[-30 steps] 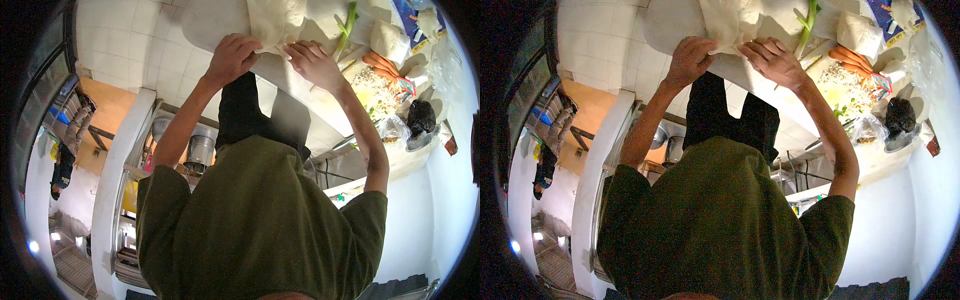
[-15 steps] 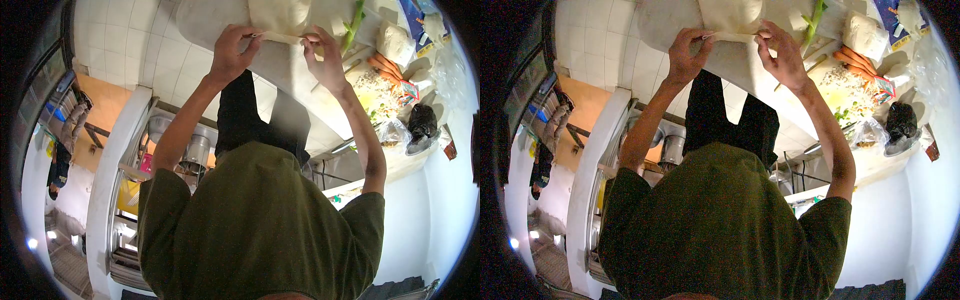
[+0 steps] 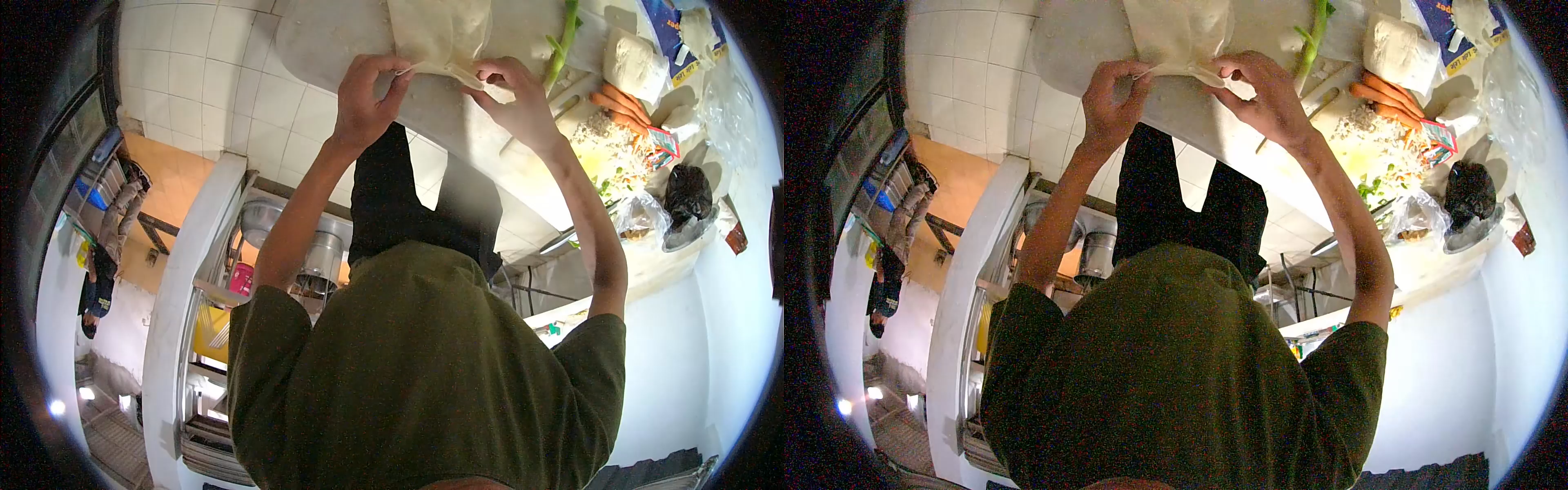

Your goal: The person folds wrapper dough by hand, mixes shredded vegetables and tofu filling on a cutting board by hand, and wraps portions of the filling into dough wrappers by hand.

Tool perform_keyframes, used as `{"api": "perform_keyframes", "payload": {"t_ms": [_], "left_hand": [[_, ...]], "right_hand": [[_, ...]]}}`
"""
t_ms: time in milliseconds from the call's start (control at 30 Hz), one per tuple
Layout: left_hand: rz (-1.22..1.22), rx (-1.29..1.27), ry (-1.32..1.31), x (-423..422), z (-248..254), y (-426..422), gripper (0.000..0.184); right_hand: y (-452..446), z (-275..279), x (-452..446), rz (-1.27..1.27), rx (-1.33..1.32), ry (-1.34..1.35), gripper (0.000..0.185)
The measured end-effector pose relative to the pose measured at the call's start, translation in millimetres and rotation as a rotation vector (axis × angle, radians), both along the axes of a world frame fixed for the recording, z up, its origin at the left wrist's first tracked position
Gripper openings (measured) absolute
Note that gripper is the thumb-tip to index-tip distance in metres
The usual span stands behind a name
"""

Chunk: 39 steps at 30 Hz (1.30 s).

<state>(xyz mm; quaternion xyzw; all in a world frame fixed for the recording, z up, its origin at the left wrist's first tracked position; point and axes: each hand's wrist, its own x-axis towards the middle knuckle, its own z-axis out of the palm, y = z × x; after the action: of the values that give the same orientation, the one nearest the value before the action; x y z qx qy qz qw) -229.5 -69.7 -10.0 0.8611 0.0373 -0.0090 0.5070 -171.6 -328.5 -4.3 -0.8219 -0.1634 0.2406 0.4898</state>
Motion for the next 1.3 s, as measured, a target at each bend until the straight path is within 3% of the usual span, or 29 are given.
{"api": "perform_keyframes", "payload": {"t_ms": [133,333,733,933,1067,1167,1300], "left_hand": [[-0.004,-0.015,-0.028,-1,3,-1,0.013],[0.018,-0.033,-0.013,-2,2,-1,0.013],[0.009,-0.046,-0.002,-1,-1,0,0.012],[0.04,-0.117,0.019,-5,-7,4,0.018],[0.081,-0.175,0.065,-6,-5,4,0.021],[0.07,-0.147,0.107,-7,-2,6,0.021],[-0.027,-0.054,0.029,-6,3,9,0.02]], "right_hand": [[4,2,1,0.007,-0.05,-0.003,0.039],[4,-5,-3,-0.061,-0.047,-0.234,0.018],[8,1,2,-0.112,-0.04,-0.2,0.02],[11,11,4,-0.15,-0.084,-0.179,0.039],[38,34,17,0.072,-0.171,-0.306,0.052],[65,36,23,0.223,-0.189,-0.414,0.049],[78,30,21,0.321,-0.214,-0.363,0.035]]}}
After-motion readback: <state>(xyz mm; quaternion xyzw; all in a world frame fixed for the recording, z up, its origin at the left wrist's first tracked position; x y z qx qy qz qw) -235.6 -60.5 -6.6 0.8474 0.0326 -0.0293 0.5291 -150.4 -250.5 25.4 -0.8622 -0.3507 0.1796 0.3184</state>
